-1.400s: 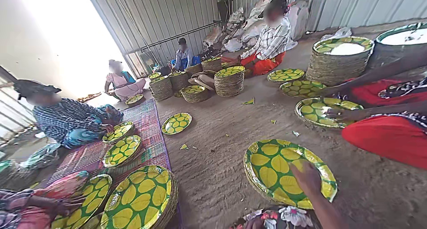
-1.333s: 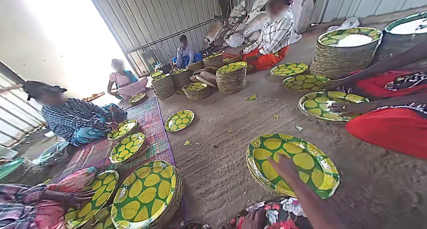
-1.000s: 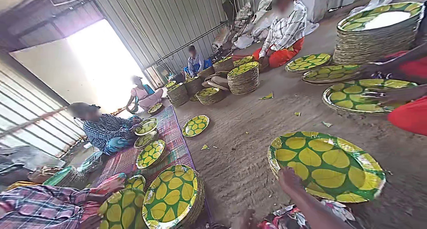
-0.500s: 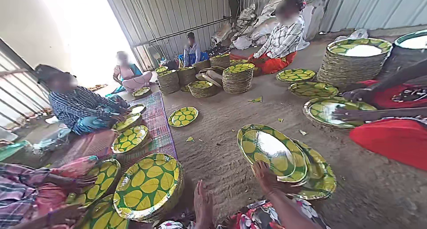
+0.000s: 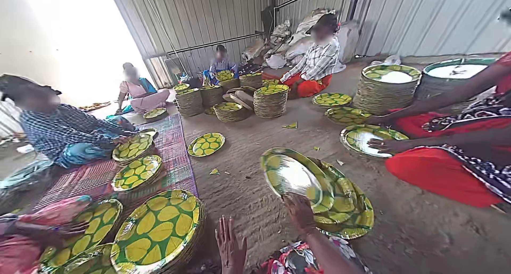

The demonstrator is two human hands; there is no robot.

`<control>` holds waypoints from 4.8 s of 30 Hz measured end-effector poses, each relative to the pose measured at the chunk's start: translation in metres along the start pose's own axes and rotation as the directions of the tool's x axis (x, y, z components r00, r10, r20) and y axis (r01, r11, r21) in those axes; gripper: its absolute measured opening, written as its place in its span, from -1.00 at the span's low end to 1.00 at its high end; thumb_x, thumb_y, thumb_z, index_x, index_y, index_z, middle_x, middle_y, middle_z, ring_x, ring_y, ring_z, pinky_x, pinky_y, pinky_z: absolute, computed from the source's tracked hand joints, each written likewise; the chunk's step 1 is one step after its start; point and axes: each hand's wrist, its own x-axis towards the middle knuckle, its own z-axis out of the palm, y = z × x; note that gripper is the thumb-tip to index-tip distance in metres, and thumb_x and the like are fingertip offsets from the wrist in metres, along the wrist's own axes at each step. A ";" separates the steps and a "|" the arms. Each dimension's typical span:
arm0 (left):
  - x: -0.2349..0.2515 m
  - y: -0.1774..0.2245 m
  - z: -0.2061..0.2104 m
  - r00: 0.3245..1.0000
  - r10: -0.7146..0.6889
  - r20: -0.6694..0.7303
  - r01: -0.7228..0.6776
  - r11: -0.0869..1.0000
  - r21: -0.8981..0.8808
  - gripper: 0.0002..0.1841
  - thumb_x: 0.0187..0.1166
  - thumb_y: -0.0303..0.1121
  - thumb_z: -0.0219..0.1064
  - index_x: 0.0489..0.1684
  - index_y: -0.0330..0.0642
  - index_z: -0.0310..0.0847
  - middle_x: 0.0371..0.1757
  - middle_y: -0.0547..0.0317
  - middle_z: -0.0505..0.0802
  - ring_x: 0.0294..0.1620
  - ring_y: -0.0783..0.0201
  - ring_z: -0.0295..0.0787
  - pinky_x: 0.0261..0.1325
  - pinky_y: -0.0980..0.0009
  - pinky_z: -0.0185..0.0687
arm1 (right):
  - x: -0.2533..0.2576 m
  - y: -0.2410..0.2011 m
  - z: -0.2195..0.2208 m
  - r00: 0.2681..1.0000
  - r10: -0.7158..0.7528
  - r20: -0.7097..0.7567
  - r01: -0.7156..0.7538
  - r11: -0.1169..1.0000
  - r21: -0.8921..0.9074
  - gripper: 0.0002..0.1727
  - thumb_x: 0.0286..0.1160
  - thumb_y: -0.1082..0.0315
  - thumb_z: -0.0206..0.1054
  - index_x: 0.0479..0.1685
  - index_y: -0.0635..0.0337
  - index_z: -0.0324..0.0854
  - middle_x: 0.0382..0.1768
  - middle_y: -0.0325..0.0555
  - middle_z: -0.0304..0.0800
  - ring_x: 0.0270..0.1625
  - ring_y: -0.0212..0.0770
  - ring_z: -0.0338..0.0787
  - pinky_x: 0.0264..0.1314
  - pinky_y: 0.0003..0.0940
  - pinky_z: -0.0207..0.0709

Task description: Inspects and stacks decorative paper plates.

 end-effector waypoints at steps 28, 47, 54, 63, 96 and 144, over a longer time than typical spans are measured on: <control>-0.004 0.001 0.008 0.827 -0.019 0.562 -0.065 0.989 0.130 -0.34 0.67 -0.25 0.30 0.81 -0.11 0.29 0.89 -0.09 0.23 0.94 -0.13 -0.06 0.87 -0.32 -0.39 | -0.015 -0.026 0.029 0.440 -0.360 0.822 0.085 0.928 0.362 -0.59 0.87 0.22 0.06 0.25 0.32 0.72 0.38 0.22 0.73 0.54 0.23 0.63 0.60 0.23 0.37; -0.005 -0.001 0.019 0.702 -0.196 0.684 0.206 0.976 0.069 -0.23 0.84 0.03 0.04 0.92 -0.24 -0.10 0.93 -0.26 -0.02 0.95 -0.19 -0.18 0.87 -0.27 -0.18 | 0.019 0.006 -0.006 0.802 0.420 0.425 -0.391 0.907 -0.159 -0.59 0.83 0.34 0.04 0.37 0.42 0.64 0.46 0.38 0.62 0.61 0.32 0.53 0.62 0.29 0.28; 0.000 0.007 0.001 0.982 0.114 0.149 -0.125 0.990 0.063 -0.28 0.39 -0.30 0.51 0.61 -0.40 0.47 0.70 -0.45 0.45 0.80 -0.44 0.19 0.74 -0.52 -0.21 | -0.025 -0.035 0.025 0.710 -0.517 0.478 0.333 0.845 0.418 -0.72 0.73 0.38 0.20 0.01 0.39 0.79 0.12 0.28 0.85 0.26 0.30 0.82 0.27 0.23 0.66; -0.008 0.005 0.022 0.535 -0.045 0.844 -0.049 0.995 0.084 -0.30 0.76 0.01 0.20 0.89 0.06 0.13 0.97 0.11 0.01 0.98 0.00 -0.30 0.86 -0.31 -0.32 | 0.010 -0.003 0.004 0.541 0.496 0.679 -0.433 0.857 -0.281 -0.32 0.73 0.23 0.25 0.71 0.50 0.25 0.72 0.42 0.28 0.81 0.36 0.22 0.78 0.44 -0.02; -0.009 -0.010 0.026 0.624 -0.160 0.765 0.134 0.986 0.097 -0.35 0.88 -0.05 -0.02 0.91 -0.11 0.02 0.96 0.00 0.01 0.98 0.00 -0.27 0.89 -0.17 -0.28 | 0.005 0.010 0.023 0.405 0.620 0.672 -0.389 0.782 -0.487 -0.56 0.68 0.47 0.18 0.49 0.45 0.52 0.61 0.42 0.42 0.69 0.34 0.40 0.62 0.34 0.28; 0.022 -0.030 -0.039 0.595 -0.650 0.473 0.641 0.030 -0.767 -0.52 0.93 -0.08 -0.28 0.18 -0.31 0.41 -0.23 0.11 0.79 -0.33 0.30 0.79 -0.21 0.35 0.73 | 0.014 0.021 0.016 0.352 0.670 0.654 -0.703 0.650 -0.287 -0.29 0.65 0.11 0.34 0.65 0.42 0.37 0.76 0.36 0.20 0.84 0.32 0.14 0.75 0.42 0.05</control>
